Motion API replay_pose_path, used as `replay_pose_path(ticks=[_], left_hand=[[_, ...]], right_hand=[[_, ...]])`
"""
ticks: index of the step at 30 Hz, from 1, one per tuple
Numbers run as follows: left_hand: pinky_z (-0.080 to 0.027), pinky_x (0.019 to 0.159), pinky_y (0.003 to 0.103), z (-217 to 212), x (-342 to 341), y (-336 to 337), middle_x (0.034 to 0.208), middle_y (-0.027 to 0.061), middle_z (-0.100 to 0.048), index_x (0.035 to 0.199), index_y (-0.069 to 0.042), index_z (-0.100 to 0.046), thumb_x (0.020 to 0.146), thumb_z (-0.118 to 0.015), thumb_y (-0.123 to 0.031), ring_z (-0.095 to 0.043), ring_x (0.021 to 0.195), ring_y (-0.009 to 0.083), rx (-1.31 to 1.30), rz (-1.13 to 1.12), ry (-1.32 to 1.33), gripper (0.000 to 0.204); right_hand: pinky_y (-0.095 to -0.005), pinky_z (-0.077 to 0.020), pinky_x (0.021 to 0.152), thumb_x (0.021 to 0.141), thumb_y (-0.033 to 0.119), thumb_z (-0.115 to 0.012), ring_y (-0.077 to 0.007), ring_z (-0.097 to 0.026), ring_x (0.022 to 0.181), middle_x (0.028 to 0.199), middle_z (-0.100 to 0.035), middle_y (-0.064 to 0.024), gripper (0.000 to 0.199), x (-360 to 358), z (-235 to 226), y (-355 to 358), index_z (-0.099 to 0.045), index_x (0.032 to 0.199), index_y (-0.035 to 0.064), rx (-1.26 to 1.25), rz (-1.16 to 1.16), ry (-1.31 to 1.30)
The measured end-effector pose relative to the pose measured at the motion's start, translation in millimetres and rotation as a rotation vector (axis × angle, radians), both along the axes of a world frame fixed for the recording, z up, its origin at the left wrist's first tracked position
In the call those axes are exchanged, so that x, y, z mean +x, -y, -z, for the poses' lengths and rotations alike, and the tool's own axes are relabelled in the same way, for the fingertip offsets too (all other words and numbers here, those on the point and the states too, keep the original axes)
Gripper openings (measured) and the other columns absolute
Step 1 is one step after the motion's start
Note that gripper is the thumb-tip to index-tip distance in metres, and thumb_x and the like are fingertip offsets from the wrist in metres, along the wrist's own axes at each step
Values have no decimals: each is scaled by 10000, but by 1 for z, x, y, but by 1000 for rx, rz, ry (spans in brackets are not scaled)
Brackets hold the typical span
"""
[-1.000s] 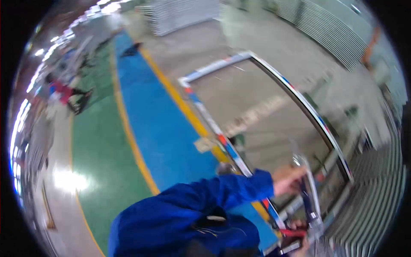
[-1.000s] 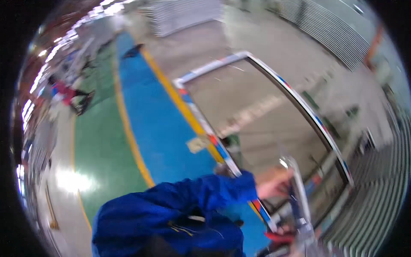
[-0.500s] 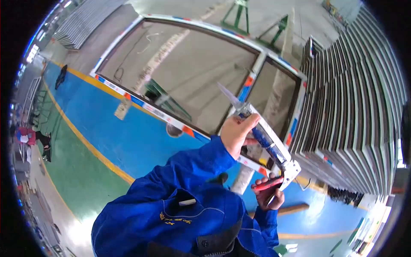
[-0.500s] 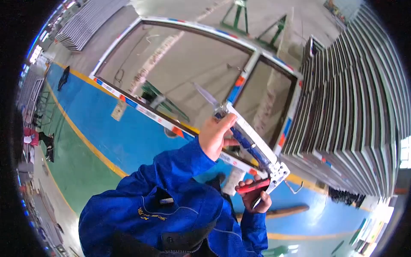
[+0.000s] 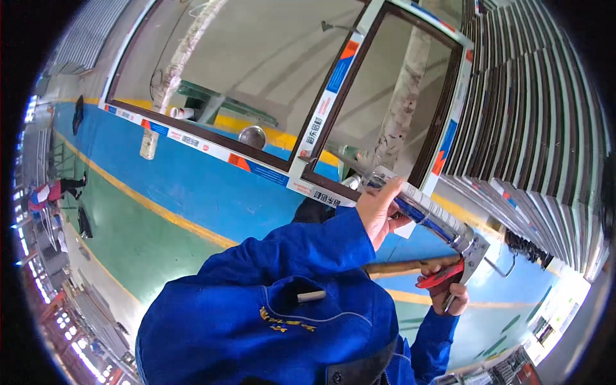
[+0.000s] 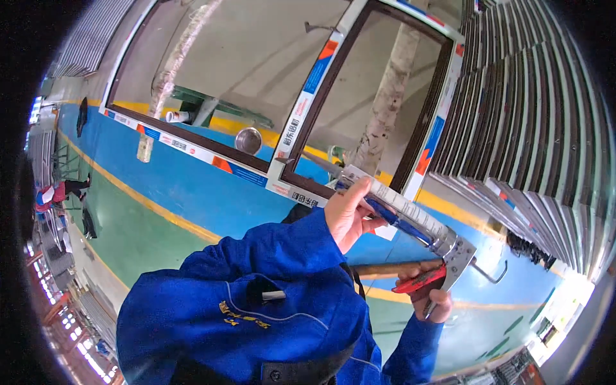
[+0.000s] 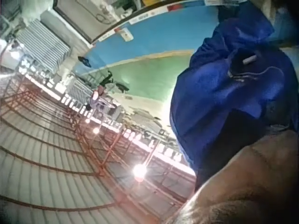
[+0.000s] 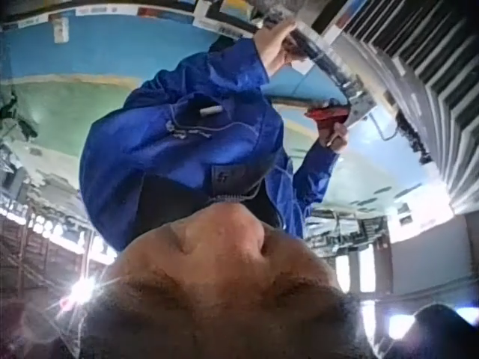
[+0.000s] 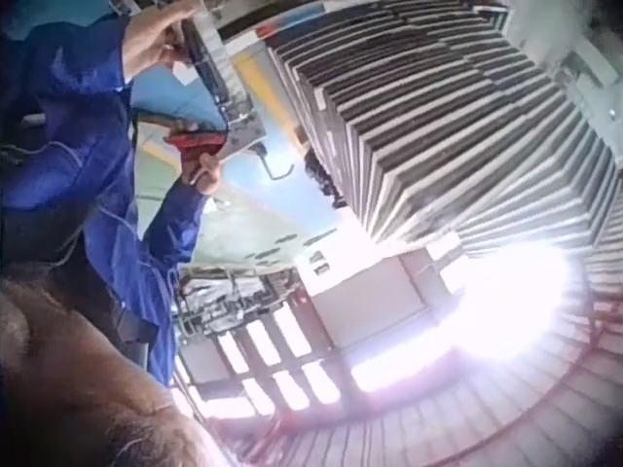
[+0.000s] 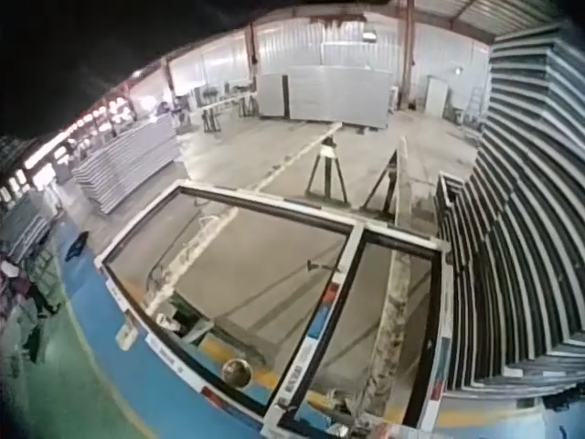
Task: Applying sealant to the joints of a metal door or window frame using a caulking gun.
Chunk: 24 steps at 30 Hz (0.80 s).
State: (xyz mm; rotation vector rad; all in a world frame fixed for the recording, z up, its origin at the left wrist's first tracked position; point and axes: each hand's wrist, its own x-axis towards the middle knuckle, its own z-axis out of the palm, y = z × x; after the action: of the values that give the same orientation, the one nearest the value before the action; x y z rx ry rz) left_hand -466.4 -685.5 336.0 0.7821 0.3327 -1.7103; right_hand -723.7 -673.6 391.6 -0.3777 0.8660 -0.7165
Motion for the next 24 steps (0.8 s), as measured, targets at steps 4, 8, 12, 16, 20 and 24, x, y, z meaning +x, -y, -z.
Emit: replay_pose_path(ticks=[4, 8, 12, 16, 20, 24], left_hand=[[-530, 733, 360, 23, 0, -3, 848, 55, -641, 875, -80, -588, 847, -632, -442, -629, 826, 166, 60, -111, -86, 366], [-529, 802, 362, 37, -7, -3, 935, 108, -641, 818, -35, -583, 863, -588, -475, -617, 908, 211, 153, -218, -65, 442], [-526, 809, 355, 50, -8, 3, 900, 117, -635, 816, -34, -582, 862, -584, -489, -619, 889, 211, 177, -350, -26, 457], [-521, 814, 347, 57, -8, 9, 891, 116, -632, 863, -28, -598, 868, -559, -512, -614, 863, 213, 232, -376, 10, 486], [-517, 821, 347, 63, -11, 14, 895, 113, -631, 910, -24, -601, 872, -553, -510, -612, 877, 214, 240, -437, 33, 490], [-515, 826, 351, 71, -10, 17, 898, 108, -631, 944, -24, -597, 874, -553, -504, -614, 887, 214, 260, -471, 72, 487]], right_hand=[[-586, -480, 852, 672, 94, -568, -445, -572, 989, 1044, -572, -206, 564, 2, 3, 34, -440, 1215, 6, 120, -68, -51], [-599, -455, 888, 677, 89, -550, -440, -573, 1012, 1082, -591, -230, 593, -1, 14, 76, -446, 1249, -31, 161, -233, -7], [-588, -474, 868, 669, 91, -547, -430, -570, 998, 1063, -593, -211, 583, 5, 32, 107, -453, 1230, -38, 247, -323, -9], [-596, -475, 851, 673, 108, -538, -405, -579, 972, 1021, -584, -192, 541, 13, 48, 135, -457, 1192, -24, 252, -437, 14], [-589, -490, 833, 677, 137, -536, -375, -590, 957, 1002, -578, -191, 527, 18, 58, 152, -461, 1173, -25, 297, -460, 71], [-608, -492, 806, 635, 78, -529, -416, -603, 901, 961, -588, -218, 515, 23, 65, 162, -476, 1131, -51, 348, -446, 39]])
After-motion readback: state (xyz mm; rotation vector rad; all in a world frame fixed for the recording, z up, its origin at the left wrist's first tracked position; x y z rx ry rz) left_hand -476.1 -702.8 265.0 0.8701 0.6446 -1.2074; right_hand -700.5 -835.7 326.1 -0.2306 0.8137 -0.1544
